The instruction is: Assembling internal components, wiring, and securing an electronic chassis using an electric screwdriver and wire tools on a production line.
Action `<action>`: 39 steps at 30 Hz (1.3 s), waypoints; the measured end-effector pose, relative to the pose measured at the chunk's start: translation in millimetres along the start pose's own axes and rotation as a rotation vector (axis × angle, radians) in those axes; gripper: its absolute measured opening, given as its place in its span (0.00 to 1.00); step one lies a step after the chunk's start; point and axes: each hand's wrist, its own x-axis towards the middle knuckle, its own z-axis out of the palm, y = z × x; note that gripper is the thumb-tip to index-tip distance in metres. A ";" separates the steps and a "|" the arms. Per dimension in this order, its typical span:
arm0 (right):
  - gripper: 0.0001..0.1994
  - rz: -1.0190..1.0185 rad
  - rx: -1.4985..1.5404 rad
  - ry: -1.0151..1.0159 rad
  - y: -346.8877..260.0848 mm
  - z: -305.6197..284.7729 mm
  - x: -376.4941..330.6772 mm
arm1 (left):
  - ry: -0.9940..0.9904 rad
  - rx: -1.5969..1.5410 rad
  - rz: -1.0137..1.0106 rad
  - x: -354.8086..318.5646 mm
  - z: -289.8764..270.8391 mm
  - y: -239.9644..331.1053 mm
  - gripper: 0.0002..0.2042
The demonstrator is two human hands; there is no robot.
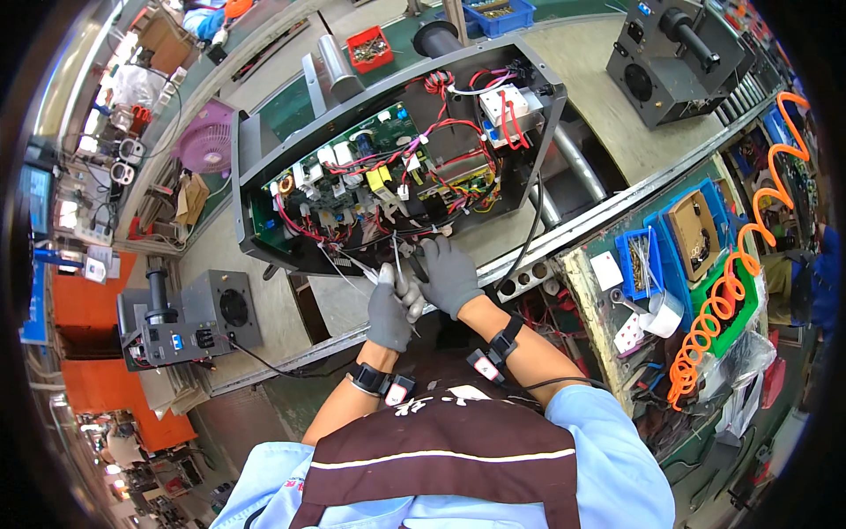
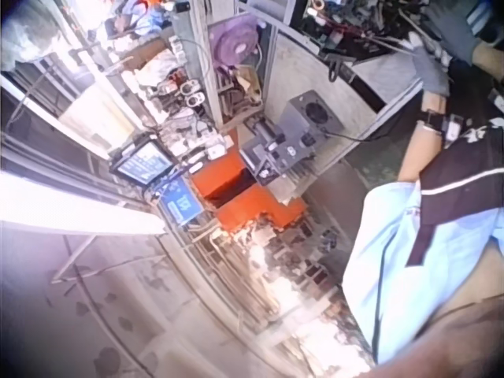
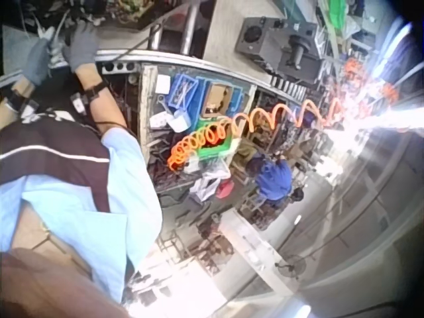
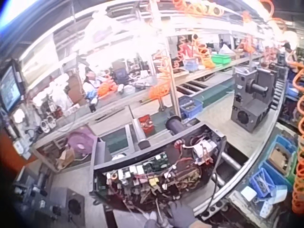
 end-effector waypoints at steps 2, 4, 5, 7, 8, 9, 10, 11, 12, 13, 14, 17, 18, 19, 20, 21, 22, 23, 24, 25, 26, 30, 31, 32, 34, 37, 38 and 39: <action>0.29 -0.068 -0.001 0.047 1.5 4.3 1.8 | -0.002 0.089 0.056 1.4 6.0 4.9 0.21; 0.28 -0.115 -0.015 0.076 2.6 7.4 2.7 | -0.152 -0.015 -0.035 7.2 11.2 10.1 0.22; 0.27 -0.046 0.018 0.023 2.8 7.8 2.7 | -0.218 -0.097 -0.076 9.7 11.8 13.6 0.19; 0.22 0.036 0.029 -0.055 2.5 6.3 2.8 | -0.164 -0.147 -0.112 17.0 13.8 16.1 0.17; 0.22 -0.009 0.062 -0.017 1.3 4.7 2.6 | -0.182 -0.202 -0.162 19.6 12.7 16.7 0.15; 0.22 -0.001 0.088 -0.010 1.0 1.6 2.2 | -0.246 -0.255 -0.173 21.9 10.7 17.0 0.12; 0.22 0.021 0.103 -0.001 -0.3 -1.2 2.0 | -0.290 -0.274 -0.119 22.1 6.9 15.7 0.12; 0.23 0.000 0.100 -0.011 -0.4 -5.2 0.4 | -0.303 -0.186 -0.092 21.5 2.2 13.3 0.12; 0.23 -0.028 0.115 -0.012 -1.5 -8.7 -1.1 | -0.308 -0.093 -0.087 19.4 -3.9 10.7 0.11; 0.23 -0.037 0.140 -0.063 -2.8 -12.1 -3.1 | -0.288 0.057 -0.005 14.0 -11.9 7.1 0.11; 0.24 0.005 0.132 -0.155 -5.2 -14.7 -5.0 | -0.237 0.061 -0.005 7.8 -20.5 3.4 0.11; 0.25 -0.057 0.103 -0.161 -17.5 -17.5 -7.5 | 0.159 0.352 0.127 -17.9 -49.3 -1.7 0.14; 0.26 -0.068 0.060 -0.145 -23.4 -16.8 -5.7 | 0.178 0.338 0.176 -22.2 -57.1 4.0 0.14; 0.26 -0.102 0.077 -0.138 -29.9 -15.5 -3.2 | 0.278 0.215 0.217 -26.2 -63.1 11.1 0.14; 0.27 -0.151 0.023 -0.065 -36.5 -13.6 0.3 | 0.420 0.105 0.203 -29.3 -66.7 17.6 0.13; 0.29 -0.172 -0.044 -0.009 -42.3 -12.2 4.2 | 0.437 0.058 0.301 -25.2 -64.0 23.6 0.13; 0.29 -0.213 -0.036 0.015 -47.6 -10.8 8.5 | 0.427 0.047 0.350 -21.2 -61.0 30.4 0.13; 0.30 -0.198 -0.099 0.028 -51.0 -10.1 11.9 | 0.372 0.054 0.309 -17.2 -56.6 35.1 0.12; 0.32 -0.156 -0.182 0.017 -54.3 -9.3 14.1 | 0.284 0.057 0.281 -13.3 -53.1 39.3 0.12; 0.32 -0.155 -0.223 -0.020 -55.8 -9.5 16.0 | 0.264 -0.031 0.209 -7.9 -49.1 43.1 0.11; 0.32 -0.193 -0.220 -0.016 -57.1 -9.8 16.3 | 0.262 -0.046 0.201 -3.6 -46.8 46.4 0.10; 0.32 -0.234 -0.238 0.019 -58.6 -12.9 13.3 | 0.154 -0.103 0.143 -2.5 -59.7 58.1 0.10; 0.32 -0.238 -0.240 0.008 -60.3 -13.0 13.0 | 0.060 -0.102 0.084 -2.9 -63.2 59.8 0.10; 0.32 -0.215 -0.256 -0.018 -62.6 -12.7 12.9 | 0.041 -0.108 0.124 -3.6 -66.1 60.6 0.10; 0.33 -0.280 -0.236 0.026 -68.6 -10.9 14.2 | -0.015 -0.132 0.111 -3.6 -69.0 62.8 0.09; 0.34 -0.320 -0.232 0.057 -78.4 -5.7 18.8 | 0.025 -0.068 0.152 -5.3 -69.9 64.8 0.09; 0.34 -0.300 -0.245 0.039 -80.7 -4.1 19.9 | 0.012 -0.052 0.139 -6.3 -70.5 65.9 0.09; 0.35 -0.295 -0.242 0.056 -82.1 -2.7 20.5 | 0.027 -0.083 0.124 -6.3 -71.0 67.9 0.09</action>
